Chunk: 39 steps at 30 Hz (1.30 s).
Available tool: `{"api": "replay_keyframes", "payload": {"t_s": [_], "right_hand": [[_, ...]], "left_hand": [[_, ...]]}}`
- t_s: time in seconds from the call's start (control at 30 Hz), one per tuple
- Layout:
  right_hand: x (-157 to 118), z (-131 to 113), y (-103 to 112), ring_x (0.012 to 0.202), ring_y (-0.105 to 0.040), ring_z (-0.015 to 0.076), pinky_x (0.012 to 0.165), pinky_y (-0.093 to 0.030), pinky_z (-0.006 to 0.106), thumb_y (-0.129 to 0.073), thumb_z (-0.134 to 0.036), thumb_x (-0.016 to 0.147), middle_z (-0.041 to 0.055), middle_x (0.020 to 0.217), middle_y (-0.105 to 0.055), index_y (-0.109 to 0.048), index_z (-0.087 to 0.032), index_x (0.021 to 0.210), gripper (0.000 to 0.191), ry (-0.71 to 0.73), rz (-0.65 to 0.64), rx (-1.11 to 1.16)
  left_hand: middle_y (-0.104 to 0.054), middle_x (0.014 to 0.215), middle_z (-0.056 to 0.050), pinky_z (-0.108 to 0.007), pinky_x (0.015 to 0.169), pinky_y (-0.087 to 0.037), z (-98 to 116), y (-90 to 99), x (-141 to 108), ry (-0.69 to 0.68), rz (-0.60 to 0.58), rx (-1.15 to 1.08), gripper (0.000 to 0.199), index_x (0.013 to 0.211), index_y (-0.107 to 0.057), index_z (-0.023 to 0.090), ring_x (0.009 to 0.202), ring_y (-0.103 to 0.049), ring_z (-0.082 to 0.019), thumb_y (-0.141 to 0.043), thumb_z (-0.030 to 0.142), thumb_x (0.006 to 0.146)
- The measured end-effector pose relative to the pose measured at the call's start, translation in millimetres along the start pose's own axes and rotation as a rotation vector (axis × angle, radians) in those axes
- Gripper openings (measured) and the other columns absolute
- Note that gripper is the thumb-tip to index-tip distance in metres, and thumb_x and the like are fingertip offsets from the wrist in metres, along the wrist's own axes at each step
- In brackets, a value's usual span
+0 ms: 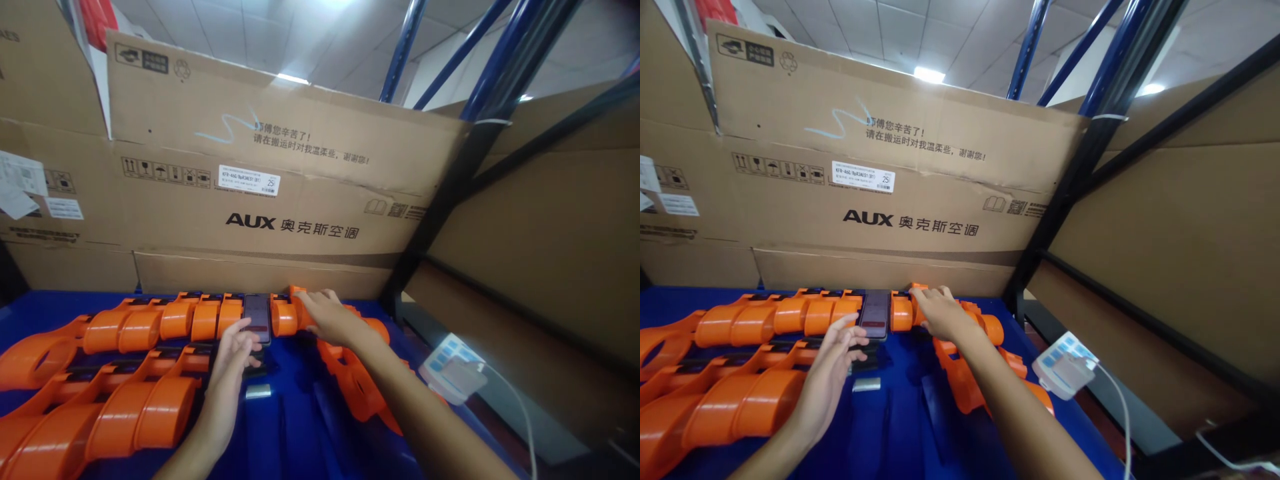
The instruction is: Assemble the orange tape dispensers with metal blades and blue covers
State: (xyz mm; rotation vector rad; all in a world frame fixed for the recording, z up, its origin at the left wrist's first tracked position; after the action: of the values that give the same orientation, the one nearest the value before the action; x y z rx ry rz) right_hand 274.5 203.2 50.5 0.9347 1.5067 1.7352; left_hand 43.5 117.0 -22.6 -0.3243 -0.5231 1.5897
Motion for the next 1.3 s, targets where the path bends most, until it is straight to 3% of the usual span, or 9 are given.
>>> {"api": "replay_keyframes", "payload": {"t_s": [0.3,0.4,0.5,0.63,0.83,0.97,1.03,1.13,1.3], "right_hand": [[-24.7,-12.8,47.4,0.126,-0.055,0.0375,0.107,-0.035,0.054,-0.065,-0.019,0.091,0.0225,0.142,-0.059,-0.038,-0.016,0.151,0.065,-0.001,0.17,-0.022],[-39.7,-31.8,67.6,0.125,-0.056,0.0392,0.104,-0.037,0.057,-0.063,-0.023,0.092,0.0216,0.14,-0.061,-0.037,-0.018,0.152,0.066,0.081,0.33,0.005],[-51.6,-59.5,73.0,0.129,-0.055,0.0362,0.106,-0.038,0.056,-0.064,-0.024,0.091,0.0193,0.142,-0.06,-0.04,-0.02,0.148,0.062,0.195,0.361,0.116],[-58.7,-98.6,59.3,0.132,-0.053,0.0352,0.109,-0.038,0.057,-0.062,-0.022,0.092,0.0177,0.141,-0.061,-0.045,-0.02,0.145,0.056,0.339,0.229,0.2],[-58.9,-119.1,48.6,0.143,-0.045,0.0322,0.119,-0.035,0.054,-0.064,-0.031,0.096,0.0151,0.151,-0.055,-0.032,-0.023,0.156,0.069,0.339,0.21,0.393],[-51.8,-101.6,38.5,0.121,-0.061,0.0287,0.104,-0.048,0.046,-0.051,-0.03,0.103,0.0126,0.129,-0.067,-0.058,-0.024,0.13,0.029,0.098,0.306,0.506],[-46.9,-95.0,24.9,0.101,-0.066,0.0244,0.092,-0.051,0.038,-0.05,-0.026,0.103,0.0083,0.105,-0.072,-0.067,-0.022,0.106,0.017,0.033,0.166,0.444],[-39.8,-97.4,2.7,0.096,-0.067,0.024,0.087,-0.048,0.034,-0.064,-0.021,0.093,0.0056,0.095,-0.073,-0.073,-0.022,0.093,0.009,0.133,-0.097,0.285],[-27.5,-118.7,-14.4,0.086,-0.071,0.0206,0.075,-0.045,0.028,-0.066,-0.018,0.087,0.0057,0.097,-0.077,-0.075,-0.02,0.096,0.012,0.168,-0.155,0.229]], "left_hand": [[-0.068,0.109,-0.005,-0.035,0.084,-0.05,-7.6,4.8,0.9,0.012,-0.037,0.057,0.042,0.127,-0.063,0.027,0.1,-0.064,-0.023,-0.07,0.049,0.092],[-0.071,0.108,-0.008,-0.037,0.086,-0.052,-5.1,1.8,1.0,0.018,-0.068,0.033,0.047,0.13,-0.064,0.024,0.104,-0.066,-0.027,-0.074,0.045,0.089],[-0.072,0.123,-0.012,-0.041,0.09,-0.053,0.8,-3.5,-1.3,0.07,-0.124,-0.058,0.059,0.142,-0.058,0.025,0.112,-0.068,-0.031,-0.073,0.048,0.089],[-0.072,0.135,-0.009,-0.042,0.098,-0.051,6.7,-8.6,-5.7,0.205,-0.104,-0.197,0.063,0.145,-0.057,0.029,0.123,-0.066,-0.031,-0.075,0.047,0.088],[-0.081,0.11,-0.005,-0.036,0.095,-0.054,12.0,-7.9,-1.3,0.218,0.068,-0.269,0.038,0.11,-0.074,0.021,0.109,-0.072,-0.028,-0.084,0.039,0.078],[-0.081,0.105,-0.002,-0.032,0.086,-0.058,16.6,-1.5,3.4,0.105,0.24,-0.348,0.037,0.111,-0.074,0.022,0.1,-0.075,-0.024,-0.082,0.037,0.078],[-0.08,0.099,-0.003,-0.032,0.08,-0.059,17.5,1.6,2.8,0.095,0.294,-0.357,0.041,0.113,-0.073,0.021,0.093,-0.076,-0.024,-0.082,0.039,0.077],[-0.078,0.09,-0.001,-0.03,0.073,-0.059,16.9,3.6,0.1,0.131,0.306,-0.375,0.043,0.11,-0.072,0.019,0.079,-0.074,-0.021,-0.085,0.039,0.074],[-0.073,0.082,0.002,-0.023,0.058,-0.052,15.7,1.6,-0.3,0.178,0.259,-0.43,0.039,0.101,-0.069,0.02,0.065,-0.068,-0.014,-0.087,0.039,0.072]]}}
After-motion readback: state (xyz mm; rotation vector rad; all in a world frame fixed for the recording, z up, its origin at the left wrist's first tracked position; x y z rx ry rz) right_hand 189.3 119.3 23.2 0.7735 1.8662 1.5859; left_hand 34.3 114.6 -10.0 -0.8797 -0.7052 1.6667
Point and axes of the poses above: each hand's wrist, its own x-axis towards the middle knuckle, its own y-axis out of the back of the hand, z = x × y, the point moved 1 cm from there along x, towards the middle knuckle
